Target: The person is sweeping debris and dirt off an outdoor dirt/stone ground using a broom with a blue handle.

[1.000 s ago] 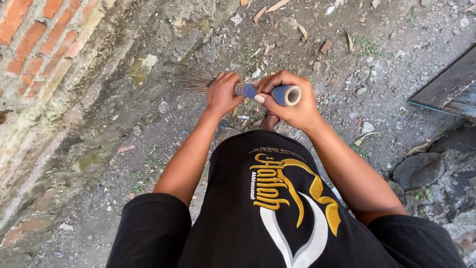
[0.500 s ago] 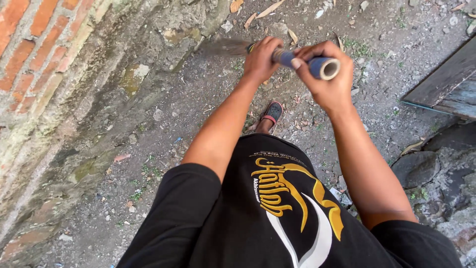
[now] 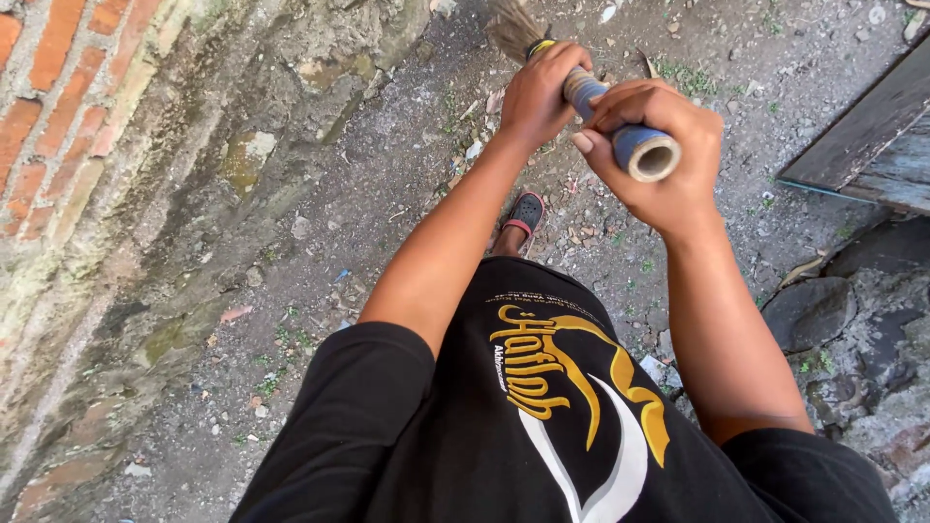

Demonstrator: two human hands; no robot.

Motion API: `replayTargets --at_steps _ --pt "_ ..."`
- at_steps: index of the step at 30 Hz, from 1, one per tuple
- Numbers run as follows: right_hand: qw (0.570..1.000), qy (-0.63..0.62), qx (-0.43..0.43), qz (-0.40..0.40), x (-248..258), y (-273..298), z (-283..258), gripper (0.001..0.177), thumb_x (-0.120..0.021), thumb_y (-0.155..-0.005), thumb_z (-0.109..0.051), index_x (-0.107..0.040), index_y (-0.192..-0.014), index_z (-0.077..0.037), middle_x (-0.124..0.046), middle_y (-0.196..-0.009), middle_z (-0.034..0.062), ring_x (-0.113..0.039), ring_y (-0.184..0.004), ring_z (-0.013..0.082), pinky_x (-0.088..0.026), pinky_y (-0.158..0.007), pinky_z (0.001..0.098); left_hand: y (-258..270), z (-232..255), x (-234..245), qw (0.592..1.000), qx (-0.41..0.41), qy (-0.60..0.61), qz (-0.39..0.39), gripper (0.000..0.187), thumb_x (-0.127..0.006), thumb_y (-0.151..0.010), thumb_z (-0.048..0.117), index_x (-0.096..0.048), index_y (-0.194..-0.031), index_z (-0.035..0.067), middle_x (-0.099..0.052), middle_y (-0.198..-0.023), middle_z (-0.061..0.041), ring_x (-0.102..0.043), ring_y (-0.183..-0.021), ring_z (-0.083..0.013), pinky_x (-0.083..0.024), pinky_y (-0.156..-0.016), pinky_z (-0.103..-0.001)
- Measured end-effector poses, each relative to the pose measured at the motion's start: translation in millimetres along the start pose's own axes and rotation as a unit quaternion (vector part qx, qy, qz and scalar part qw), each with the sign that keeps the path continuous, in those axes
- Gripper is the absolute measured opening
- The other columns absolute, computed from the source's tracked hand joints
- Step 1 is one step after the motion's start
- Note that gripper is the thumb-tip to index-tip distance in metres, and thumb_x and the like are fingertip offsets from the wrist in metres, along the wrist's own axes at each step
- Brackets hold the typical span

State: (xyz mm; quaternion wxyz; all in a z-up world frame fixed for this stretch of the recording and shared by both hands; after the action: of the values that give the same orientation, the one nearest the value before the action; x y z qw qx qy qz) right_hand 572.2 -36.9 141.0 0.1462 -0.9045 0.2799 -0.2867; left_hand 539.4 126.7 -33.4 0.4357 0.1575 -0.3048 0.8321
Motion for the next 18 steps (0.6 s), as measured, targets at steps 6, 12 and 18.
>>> replayTargets --at_steps 6,12,18 --pt "0.995 -0.083 0.032 -0.054 11.2 -6.6 -45.1 0.021 -0.084 -0.088 0.003 -0.064 -0.093 0.000 -0.071 -0.090 0.0146 -0.074 -0.091 0.0262 -0.060 -0.088 0.0352 42.4 42.1 54.7 1.000 0.002 -0.020 -0.007 0.031 -0.078 -0.074 0.009 -0.058 -0.098 0.012 -0.066 -0.098 -0.006 -0.066 -0.097 -0.0309 -0.053 -0.081 -0.044" --pt "0.975 -0.201 -0.005 -0.099 -22.9 -6.4 -48.7 0.019 -0.082 -0.086 0.000 -0.064 -0.093 0.000 -0.071 -0.090 0.0152 -0.075 -0.091 0.0247 -0.061 -0.089 0.0371 104.8 31.8 105.2 0.994 0.036 -0.098 -0.030 0.037 -0.079 -0.062 0.013 -0.060 -0.094 0.012 -0.064 -0.095 -0.006 -0.065 -0.096 -0.0325 -0.051 -0.079 -0.046" --pt "0.950 -0.282 -0.084 -0.108 -90.6 10.9 -8.9 0.016 -0.079 -0.091 0.001 -0.065 -0.095 -0.001 -0.073 -0.098 0.0126 -0.074 -0.100 0.0239 -0.061 -0.095 0.0390 149.8 -18.3 121.7 0.977 0.154 -0.140 -0.038 0.032 -0.079 -0.066 0.012 -0.060 -0.092 0.012 -0.064 -0.096 -0.006 -0.064 -0.098 -0.0338 -0.050 -0.078 -0.047"
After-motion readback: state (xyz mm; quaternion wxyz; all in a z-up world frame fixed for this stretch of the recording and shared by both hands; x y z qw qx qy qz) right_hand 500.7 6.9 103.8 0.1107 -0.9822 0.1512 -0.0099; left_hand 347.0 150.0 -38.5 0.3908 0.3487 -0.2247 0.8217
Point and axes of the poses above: each hand's wrist, its own y-axis away from the middle knuckle, its own x-axis out of the back of the hand, z = x × y, the point moved 2 cm from there along -y, towards the middle knuckle
